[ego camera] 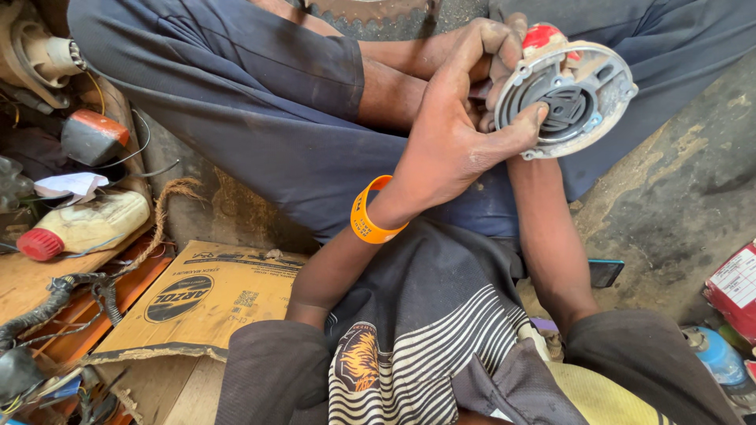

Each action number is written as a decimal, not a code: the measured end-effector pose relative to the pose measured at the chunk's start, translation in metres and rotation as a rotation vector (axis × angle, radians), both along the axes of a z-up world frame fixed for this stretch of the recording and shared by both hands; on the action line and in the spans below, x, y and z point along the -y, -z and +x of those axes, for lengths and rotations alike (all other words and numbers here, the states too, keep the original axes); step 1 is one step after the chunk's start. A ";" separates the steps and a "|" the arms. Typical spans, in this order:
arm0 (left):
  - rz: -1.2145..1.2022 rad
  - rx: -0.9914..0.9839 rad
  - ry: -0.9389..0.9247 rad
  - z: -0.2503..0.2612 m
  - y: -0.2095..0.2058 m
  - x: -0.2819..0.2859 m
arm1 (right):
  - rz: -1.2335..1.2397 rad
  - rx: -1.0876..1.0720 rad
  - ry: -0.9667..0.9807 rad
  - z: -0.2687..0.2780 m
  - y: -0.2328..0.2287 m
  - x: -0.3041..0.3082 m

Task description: The person sits cross-legged on the floor and works on a small electric motor. They use a small tool to adjust internal components, rotate the motor housing, and handle a separate gear-like part. The person continues to manipulate the motor and its parts throughout the clip.

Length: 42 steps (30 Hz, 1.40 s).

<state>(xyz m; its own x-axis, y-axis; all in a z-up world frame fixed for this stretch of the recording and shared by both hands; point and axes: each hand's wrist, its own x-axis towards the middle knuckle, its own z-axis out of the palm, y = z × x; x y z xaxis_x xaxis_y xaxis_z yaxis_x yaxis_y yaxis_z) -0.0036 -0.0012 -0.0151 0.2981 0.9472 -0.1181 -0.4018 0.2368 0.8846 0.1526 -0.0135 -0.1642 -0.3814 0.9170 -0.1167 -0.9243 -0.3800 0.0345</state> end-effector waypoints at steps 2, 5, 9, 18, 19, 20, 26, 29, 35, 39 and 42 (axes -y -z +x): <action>0.004 -0.008 0.010 -0.001 0.002 0.000 | -0.001 0.003 -0.001 0.000 0.000 0.001; -0.013 0.032 0.028 -0.002 0.002 -0.001 | -0.004 0.000 -0.008 -0.001 0.001 -0.001; -0.005 0.035 0.034 -0.002 0.002 -0.002 | -0.004 0.004 -0.009 -0.001 0.002 0.000; -0.017 -0.021 -0.013 -0.001 0.003 -0.003 | -0.025 -0.001 -0.021 0.002 0.009 0.000; 0.011 -0.033 -0.038 0.000 0.003 -0.004 | -0.022 0.000 -0.024 0.002 0.010 -0.001; 0.014 -0.024 -0.056 0.000 0.004 -0.004 | -0.023 -0.002 -0.026 0.003 0.010 -0.002; -0.019 0.003 -0.108 -0.003 0.003 -0.002 | -0.018 -0.010 -0.044 0.004 0.009 -0.002; -0.047 -0.005 -0.098 -0.006 0.002 -0.002 | -0.013 -0.011 -0.051 0.004 0.008 -0.004; -0.127 0.107 -0.069 -0.011 0.002 -0.006 | -0.005 -0.017 -0.069 0.003 0.008 -0.007; -0.138 0.027 -0.082 -0.016 0.002 -0.003 | -0.012 -0.033 -0.090 0.004 0.011 -0.003; -0.268 0.080 -0.054 -0.034 0.004 0.001 | -0.024 -0.052 -0.111 0.006 0.019 0.001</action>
<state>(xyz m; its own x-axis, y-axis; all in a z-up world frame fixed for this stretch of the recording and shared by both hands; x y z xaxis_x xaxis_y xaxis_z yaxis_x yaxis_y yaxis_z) -0.0371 -0.0021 -0.0188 0.2662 0.9003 -0.3444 -0.4865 0.4339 0.7583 0.1586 -0.0147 -0.1834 -0.4864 0.8661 -0.1155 -0.8734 -0.4782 0.0920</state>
